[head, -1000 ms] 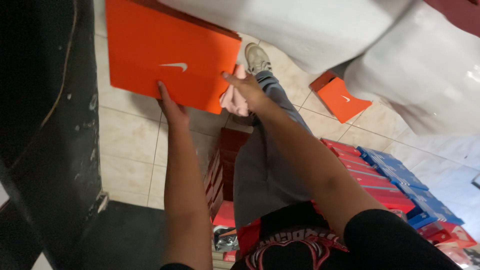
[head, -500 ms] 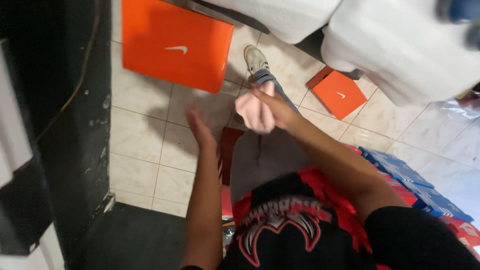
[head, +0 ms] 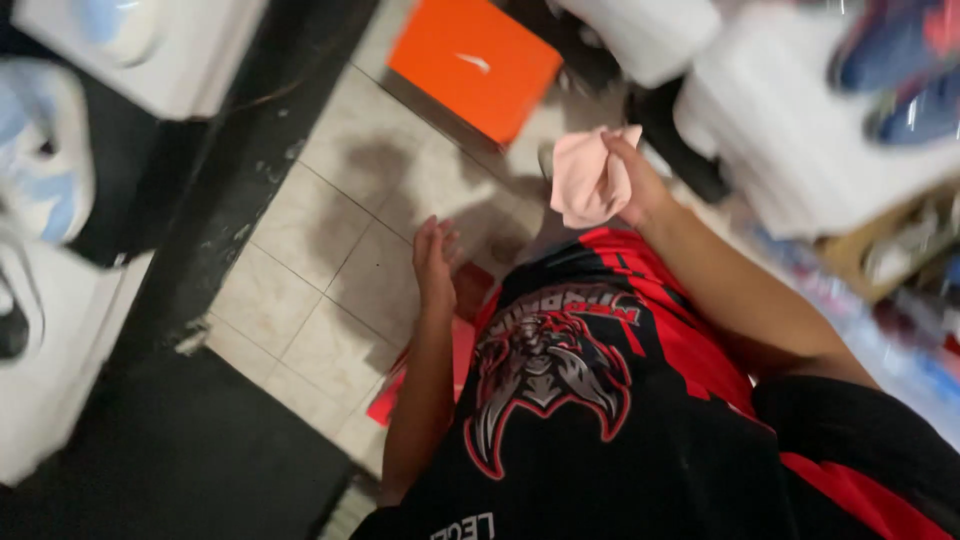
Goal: Wiping down shoe boxes and individual shoes with a cloth in a storage area.
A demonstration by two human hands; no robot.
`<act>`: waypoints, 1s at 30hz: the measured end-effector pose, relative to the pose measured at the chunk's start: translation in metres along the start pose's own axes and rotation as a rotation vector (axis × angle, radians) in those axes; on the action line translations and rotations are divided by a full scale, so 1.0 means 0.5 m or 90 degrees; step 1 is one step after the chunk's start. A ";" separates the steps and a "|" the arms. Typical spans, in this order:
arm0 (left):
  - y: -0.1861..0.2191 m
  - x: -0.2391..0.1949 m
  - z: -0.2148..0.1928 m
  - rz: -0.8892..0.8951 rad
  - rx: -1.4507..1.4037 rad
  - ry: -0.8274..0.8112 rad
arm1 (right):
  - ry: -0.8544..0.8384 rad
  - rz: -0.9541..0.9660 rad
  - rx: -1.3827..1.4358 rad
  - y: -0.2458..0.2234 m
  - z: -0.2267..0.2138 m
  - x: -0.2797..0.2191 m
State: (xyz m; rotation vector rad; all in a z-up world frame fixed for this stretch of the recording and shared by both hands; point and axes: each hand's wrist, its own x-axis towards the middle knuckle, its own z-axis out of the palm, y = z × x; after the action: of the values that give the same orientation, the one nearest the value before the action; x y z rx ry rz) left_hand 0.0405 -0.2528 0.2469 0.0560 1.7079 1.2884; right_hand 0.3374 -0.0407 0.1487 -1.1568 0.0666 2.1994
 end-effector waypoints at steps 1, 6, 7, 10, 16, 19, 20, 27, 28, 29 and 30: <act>0.015 -0.024 -0.005 0.010 -0.036 -0.001 | -0.004 0.022 -0.027 0.005 0.028 0.003; 0.056 -0.080 -0.001 0.058 -0.130 0.061 | -0.075 0.101 -0.182 0.049 0.242 -0.002; 0.073 -0.094 0.008 0.064 -0.140 0.071 | -0.083 0.139 -0.201 0.057 0.304 -0.029; 0.065 -0.085 0.030 0.080 -0.183 0.135 | -0.126 0.219 -0.278 0.082 0.369 0.011; 0.033 -0.047 0.146 0.070 -0.244 0.226 | -0.173 0.331 -0.422 0.054 0.445 0.042; 0.003 -0.001 0.204 0.134 -0.302 0.250 | -0.169 0.338 -0.528 0.064 0.464 0.059; -0.010 0.016 0.223 0.181 -0.341 0.252 | -0.146 0.327 -0.589 0.071 0.471 0.058; -0.016 -0.021 0.199 0.252 -0.344 0.397 | -0.202 0.451 -0.820 0.205 0.553 0.051; -0.029 -0.025 0.171 0.227 -0.309 0.439 | -0.223 0.458 -0.846 0.235 0.551 0.040; -0.046 -0.036 0.148 0.196 -0.271 0.470 | -0.237 0.461 -0.865 0.255 0.542 0.023; -0.054 -0.069 0.138 0.185 -0.288 0.498 | -0.241 0.485 -0.889 0.283 0.583 -0.085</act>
State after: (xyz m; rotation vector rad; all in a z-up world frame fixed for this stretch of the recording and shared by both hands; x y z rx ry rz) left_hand 0.1199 -0.2338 0.2500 -0.5484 2.0326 2.0705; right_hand 0.0647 -0.0794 0.3248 -1.4267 -1.6619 3.1344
